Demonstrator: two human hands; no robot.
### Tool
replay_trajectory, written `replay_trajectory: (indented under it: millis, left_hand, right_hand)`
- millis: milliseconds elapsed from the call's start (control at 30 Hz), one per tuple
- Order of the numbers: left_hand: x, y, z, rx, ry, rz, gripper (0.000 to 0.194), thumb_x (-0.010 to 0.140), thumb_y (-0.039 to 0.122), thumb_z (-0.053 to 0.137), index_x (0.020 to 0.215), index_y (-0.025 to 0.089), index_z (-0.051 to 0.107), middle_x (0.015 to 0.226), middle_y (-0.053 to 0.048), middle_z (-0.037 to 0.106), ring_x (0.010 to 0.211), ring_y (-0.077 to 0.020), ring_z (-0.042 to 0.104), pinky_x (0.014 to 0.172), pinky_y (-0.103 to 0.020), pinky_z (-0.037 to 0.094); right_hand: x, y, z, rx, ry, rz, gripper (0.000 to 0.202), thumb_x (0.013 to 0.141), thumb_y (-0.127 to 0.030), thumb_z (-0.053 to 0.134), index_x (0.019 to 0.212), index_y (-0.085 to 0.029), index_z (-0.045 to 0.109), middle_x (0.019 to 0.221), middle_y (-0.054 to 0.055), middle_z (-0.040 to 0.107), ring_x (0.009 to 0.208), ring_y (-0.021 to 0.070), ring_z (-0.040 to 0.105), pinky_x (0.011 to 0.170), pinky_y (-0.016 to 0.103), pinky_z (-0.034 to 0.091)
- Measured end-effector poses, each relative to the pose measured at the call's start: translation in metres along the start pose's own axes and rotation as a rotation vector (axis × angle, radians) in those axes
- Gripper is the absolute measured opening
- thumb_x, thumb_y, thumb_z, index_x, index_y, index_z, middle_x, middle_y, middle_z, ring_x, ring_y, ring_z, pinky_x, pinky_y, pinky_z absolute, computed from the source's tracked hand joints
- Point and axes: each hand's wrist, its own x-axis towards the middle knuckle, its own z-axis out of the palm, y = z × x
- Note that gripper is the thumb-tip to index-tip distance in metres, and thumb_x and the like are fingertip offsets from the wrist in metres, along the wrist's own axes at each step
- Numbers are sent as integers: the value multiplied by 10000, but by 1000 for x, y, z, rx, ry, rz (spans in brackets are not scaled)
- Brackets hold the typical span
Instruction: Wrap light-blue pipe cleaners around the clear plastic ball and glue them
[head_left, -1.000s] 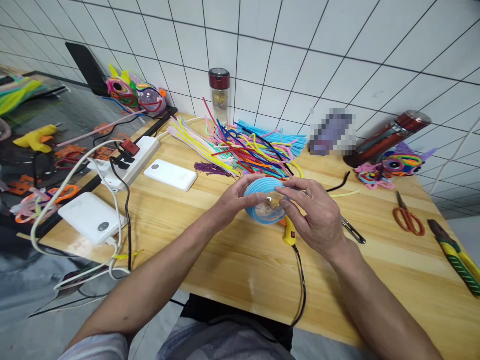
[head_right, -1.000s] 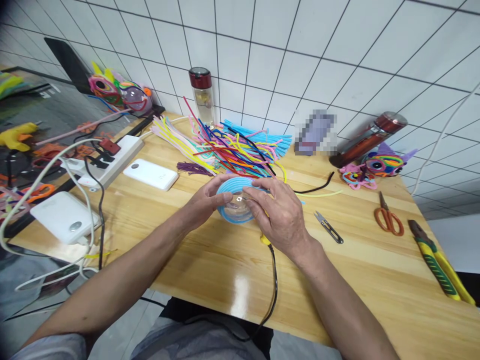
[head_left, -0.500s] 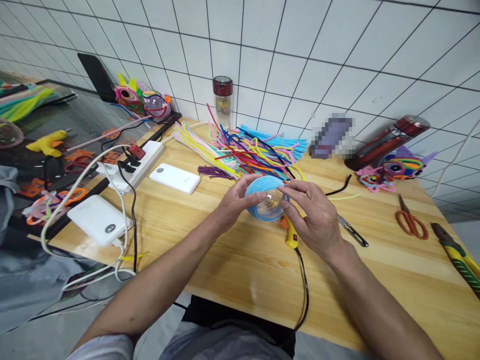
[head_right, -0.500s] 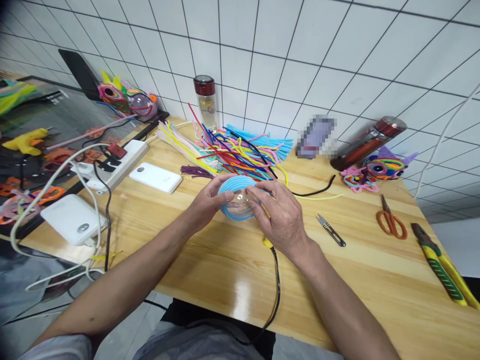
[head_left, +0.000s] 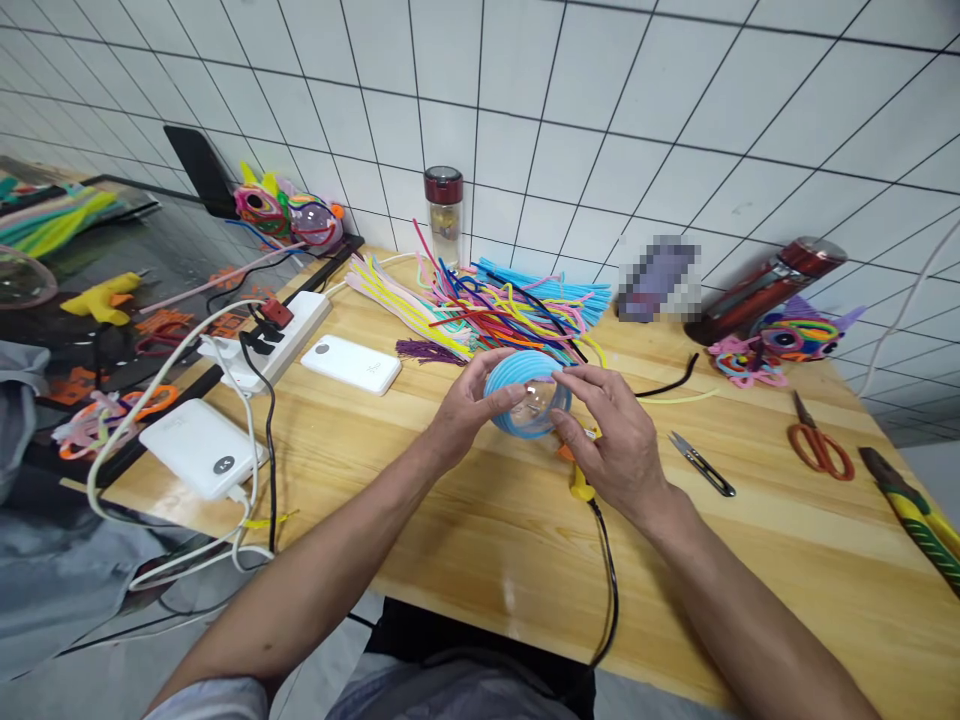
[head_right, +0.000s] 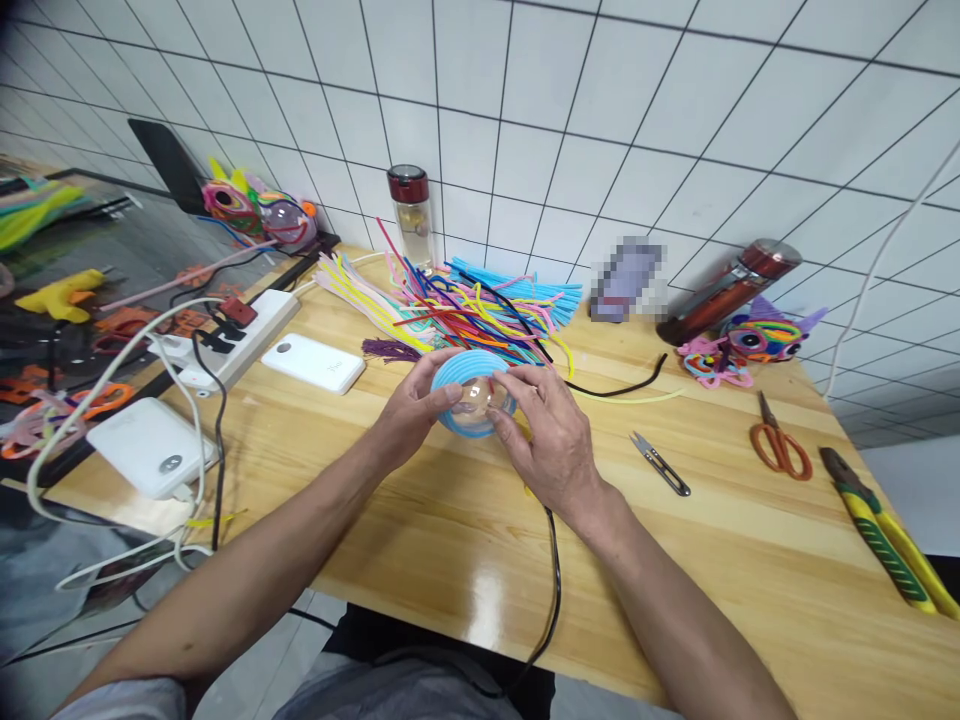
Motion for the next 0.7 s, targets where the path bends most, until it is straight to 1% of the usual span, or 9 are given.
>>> replay_trajectory:
  millis: [100, 200, 333, 433, 500, 567, 700]
  left_hand:
    - [0, 1, 0, 1, 5, 3, 733, 741, 520, 977, 1325, 225, 649, 1281, -74, 735, 1190, -267, 672, 1026, -372, 531]
    - [0, 1, 2, -1, 13, 12, 735, 745, 525, 975, 1323, 222, 636, 1266, -69, 720, 1180, -256, 663, 1008, -360, 532]
    - [-1, 1, 3, 4, 16, 22, 747, 745, 544, 973, 1320, 221, 622, 1277, -72, 708, 1191, -256, 656, 1013, -358, 528]
    - [-1, 0, 3, 8, 17, 16, 804, 742, 551, 973, 1376, 231, 595, 1338, -79, 697, 1264, -270, 643, 1060, -369, 517]
    - [-1, -1, 3, 10, 3, 19, 879, 738, 551, 978, 1451, 244, 566, 1412, -88, 681, 1333, -284, 623, 1108, -381, 500]
    - [-1, -3, 3, 15, -19, 16, 924, 737, 565, 976, 1494, 250, 551, 1453, -97, 674, 1363, -299, 615, 1133, -396, 490]
    - [-1, -6, 3, 9, -44, 11, 913, 707, 598, 989, 1443, 239, 585, 1383, -100, 710, 1296, -300, 650, 1093, -400, 508]
  right_hand:
    - [-1, -2, 1, 2, -5, 19, 389, 1061, -281, 694, 1445, -223, 677, 1278, 183, 741, 1174, 320, 746, 967, 513, 663]
    - [-4, -3, 4, 3, -16, 42, 454, 1053, -371, 717, 1473, -215, 645, 1355, 212, 702, 1258, 353, 715, 1021, 568, 647]
    - [-10, -7, 10, 15, -63, 103, 668, 999, -519, 769, 1555, -220, 554, 1515, 254, 613, 1426, 419, 630, 1098, 654, 608]
    - [-14, -12, 15, 19, -87, 151, 817, 945, -578, 814, 1606, -241, 473, 1591, 253, 557, 1504, 438, 570, 1150, 689, 572]
    - [-15, -15, 18, 12, -81, 164, 852, 931, -567, 829, 1614, -237, 441, 1606, 260, 538, 1532, 444, 545, 1176, 707, 548]
    - [-16, -18, 21, 1, -68, 176, 827, 943, -512, 822, 1612, -237, 420, 1610, 263, 530, 1549, 441, 531, 1179, 713, 544]
    - [-16, -20, 24, -17, -36, 176, 781, 954, -403, 803, 1606, -240, 407, 1593, 259, 547, 1547, 430, 538, 1164, 702, 559]
